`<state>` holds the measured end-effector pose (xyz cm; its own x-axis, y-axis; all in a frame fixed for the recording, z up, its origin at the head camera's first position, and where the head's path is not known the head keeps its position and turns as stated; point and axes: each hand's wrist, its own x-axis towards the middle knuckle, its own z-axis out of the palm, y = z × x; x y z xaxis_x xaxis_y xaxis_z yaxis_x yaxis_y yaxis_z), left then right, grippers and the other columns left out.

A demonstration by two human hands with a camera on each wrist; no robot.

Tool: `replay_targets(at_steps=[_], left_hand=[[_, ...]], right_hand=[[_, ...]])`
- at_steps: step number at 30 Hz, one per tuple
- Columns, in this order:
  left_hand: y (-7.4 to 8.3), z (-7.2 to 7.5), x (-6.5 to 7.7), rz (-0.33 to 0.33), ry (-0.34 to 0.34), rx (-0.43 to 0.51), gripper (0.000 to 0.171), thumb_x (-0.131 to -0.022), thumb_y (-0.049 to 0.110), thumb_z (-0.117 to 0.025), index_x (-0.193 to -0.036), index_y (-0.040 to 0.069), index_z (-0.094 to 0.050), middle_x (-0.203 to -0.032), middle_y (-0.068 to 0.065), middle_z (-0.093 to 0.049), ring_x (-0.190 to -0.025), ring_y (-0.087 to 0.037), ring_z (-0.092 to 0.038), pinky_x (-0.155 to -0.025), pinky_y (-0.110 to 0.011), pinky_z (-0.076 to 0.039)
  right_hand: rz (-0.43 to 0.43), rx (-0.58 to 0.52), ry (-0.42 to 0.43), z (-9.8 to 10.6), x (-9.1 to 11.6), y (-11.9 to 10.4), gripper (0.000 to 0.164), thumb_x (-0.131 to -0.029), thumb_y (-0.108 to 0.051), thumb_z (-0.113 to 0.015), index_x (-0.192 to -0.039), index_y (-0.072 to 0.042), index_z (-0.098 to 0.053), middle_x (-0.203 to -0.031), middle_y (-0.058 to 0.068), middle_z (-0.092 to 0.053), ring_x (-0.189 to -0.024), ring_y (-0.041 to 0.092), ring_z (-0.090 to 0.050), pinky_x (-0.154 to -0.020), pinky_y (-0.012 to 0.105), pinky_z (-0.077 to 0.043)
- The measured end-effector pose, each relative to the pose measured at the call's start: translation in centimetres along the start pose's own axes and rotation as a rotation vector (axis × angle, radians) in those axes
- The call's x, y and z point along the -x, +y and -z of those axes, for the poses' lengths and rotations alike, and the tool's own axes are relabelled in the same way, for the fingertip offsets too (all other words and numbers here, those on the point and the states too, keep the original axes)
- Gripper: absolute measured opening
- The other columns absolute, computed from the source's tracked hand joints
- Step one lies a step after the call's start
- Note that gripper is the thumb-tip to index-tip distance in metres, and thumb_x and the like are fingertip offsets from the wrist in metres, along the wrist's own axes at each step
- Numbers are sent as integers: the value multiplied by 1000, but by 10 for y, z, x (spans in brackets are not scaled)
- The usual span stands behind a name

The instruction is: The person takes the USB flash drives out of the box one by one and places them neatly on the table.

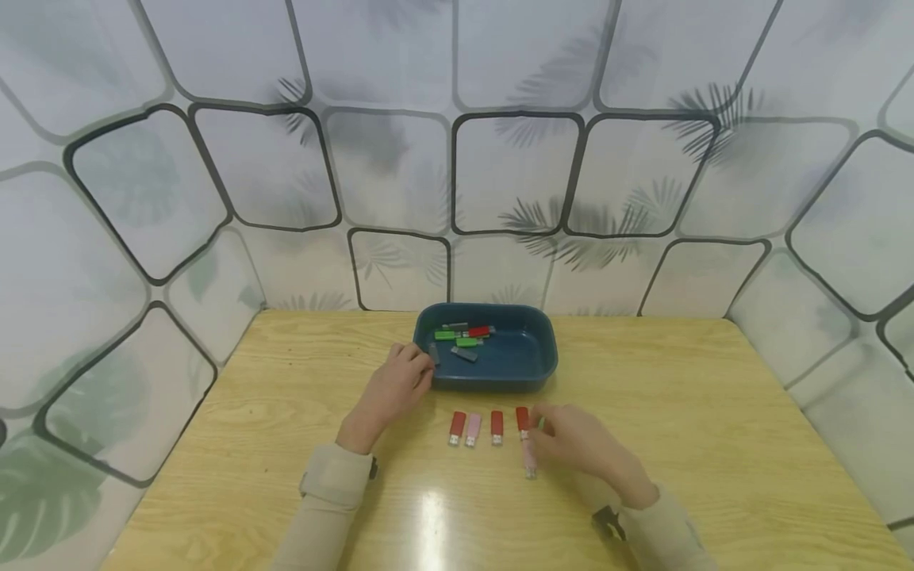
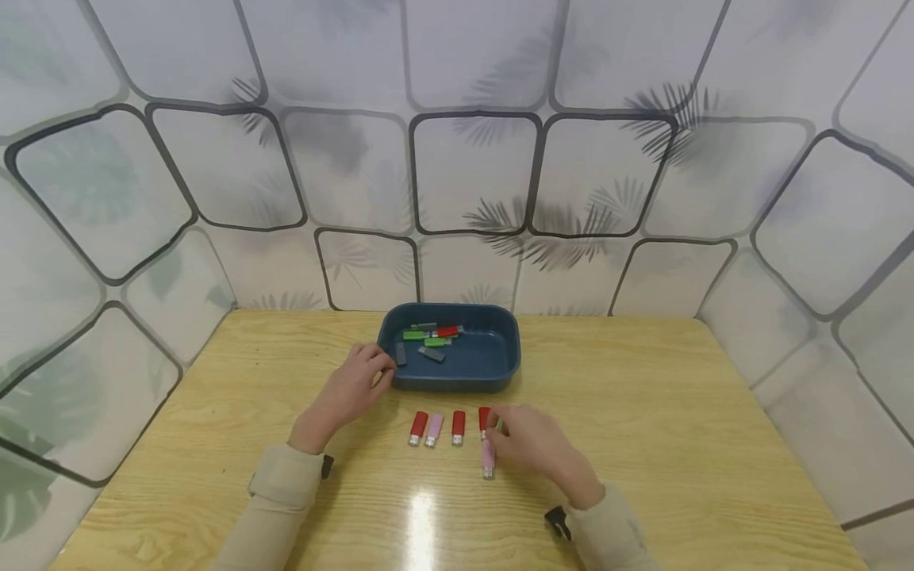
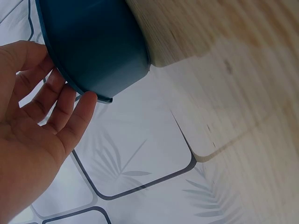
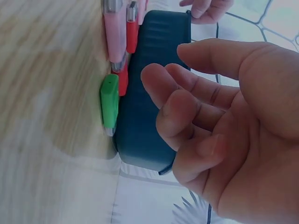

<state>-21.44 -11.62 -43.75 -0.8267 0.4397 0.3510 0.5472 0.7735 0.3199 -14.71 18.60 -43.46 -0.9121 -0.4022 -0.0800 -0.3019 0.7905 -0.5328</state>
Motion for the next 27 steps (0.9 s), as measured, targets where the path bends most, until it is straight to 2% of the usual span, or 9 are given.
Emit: replay_targets(at_steps=[8,15,22,27], left_hand=[[2,3,0,14,-14,15,8,-96,10,-62,-99,6,-69,-98,-5,-59,-96,-23,-48,-76,-38,-51],[1,1,-1,7,-11,10,8,-97,10,-62,-99,7,-69,-99,-5,-59,-96,-23,-48,-77,-38,-51],[1,2,0,-8,-9,28,9,-96,9,-63,-99,5,-70,-98,-7,-60,-95,-25,-48,-76,-40,-51],[1,2,1,-2,-10,5,8,-96,10,-63,-99,6,-70,-99,-6,-60,-97,-24,-49,-77,-39,-52]], right_hand=[[10,38,55,11,1,-3,7,-93,-16,-65,-98,-11,-67,-72,-5,-58,-60,8,-50,-53,26,-43],[2,-2,100,24,-5,-7,9,-95,-17,-63,-101,-10,-67,-76,-5,-61,-61,9,-52,-54,27,-45],[89,43,163,42,-16,-16,5,-95,-17,-64,-96,-12,-65,-79,-6,-63,-65,8,-53,-59,27,-47],[154,93,193,54,-27,-25,5,-95,-16,-63,-94,-11,-65,-82,-5,-65,-70,8,-57,-64,30,-50]])
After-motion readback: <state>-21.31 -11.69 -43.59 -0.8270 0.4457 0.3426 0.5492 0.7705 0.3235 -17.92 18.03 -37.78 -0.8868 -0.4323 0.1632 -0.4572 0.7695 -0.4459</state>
